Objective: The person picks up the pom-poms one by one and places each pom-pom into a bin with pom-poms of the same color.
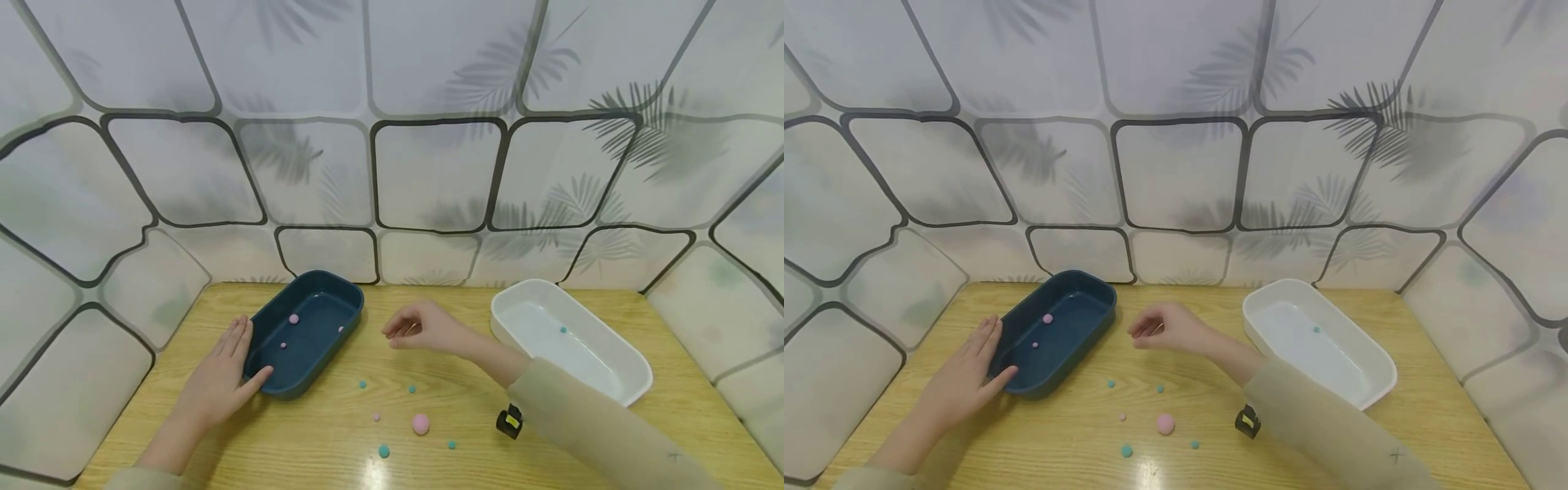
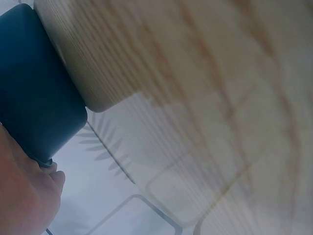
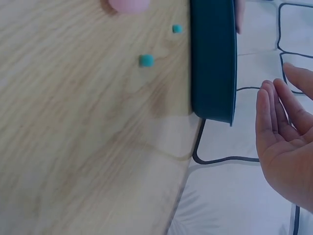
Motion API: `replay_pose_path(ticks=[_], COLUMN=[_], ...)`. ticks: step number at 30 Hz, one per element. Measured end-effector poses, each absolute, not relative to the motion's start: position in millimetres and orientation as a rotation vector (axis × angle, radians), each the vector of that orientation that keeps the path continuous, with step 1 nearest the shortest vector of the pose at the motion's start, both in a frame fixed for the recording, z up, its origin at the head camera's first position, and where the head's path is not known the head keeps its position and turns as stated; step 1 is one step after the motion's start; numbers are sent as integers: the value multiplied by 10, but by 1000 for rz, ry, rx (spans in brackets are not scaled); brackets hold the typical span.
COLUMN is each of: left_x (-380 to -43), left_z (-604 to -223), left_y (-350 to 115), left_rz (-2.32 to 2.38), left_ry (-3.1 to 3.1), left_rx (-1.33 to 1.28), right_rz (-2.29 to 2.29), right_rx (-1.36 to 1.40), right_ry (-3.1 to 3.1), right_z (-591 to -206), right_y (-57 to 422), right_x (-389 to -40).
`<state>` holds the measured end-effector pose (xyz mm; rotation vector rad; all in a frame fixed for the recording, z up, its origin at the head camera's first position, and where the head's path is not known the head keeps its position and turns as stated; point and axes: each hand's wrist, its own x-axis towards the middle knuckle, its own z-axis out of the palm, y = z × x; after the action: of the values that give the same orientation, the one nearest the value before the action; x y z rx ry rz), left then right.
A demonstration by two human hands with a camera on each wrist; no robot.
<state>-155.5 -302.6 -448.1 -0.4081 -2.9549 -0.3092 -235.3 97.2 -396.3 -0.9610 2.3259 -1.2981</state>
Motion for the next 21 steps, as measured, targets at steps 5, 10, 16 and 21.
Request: replay_pose_path(ticks=[5, 10, 16, 21], left_x=[-1558, -1552, -1544, -1548], left_z=[-4497, -4496, -4499, -4499], left_y=[-3026, -3022, -3027, -3033], left_rz=[-317, -320, -313, -305], left_ry=[-2957, -2948, -2934, -2927], left_rx=[-414, -414, -424, -428], right_rz=[-1307, -1332, -1345, -1344], right_rx=[-918, -877, -854, -852], right_ry=[2303, 2278, 2247, 2234], right_z=[-4051, -4197, -4348, -4449], right_y=[1110, 1228, 1320, 1362], right_x=[-2221, -2090, -1948, -1879])
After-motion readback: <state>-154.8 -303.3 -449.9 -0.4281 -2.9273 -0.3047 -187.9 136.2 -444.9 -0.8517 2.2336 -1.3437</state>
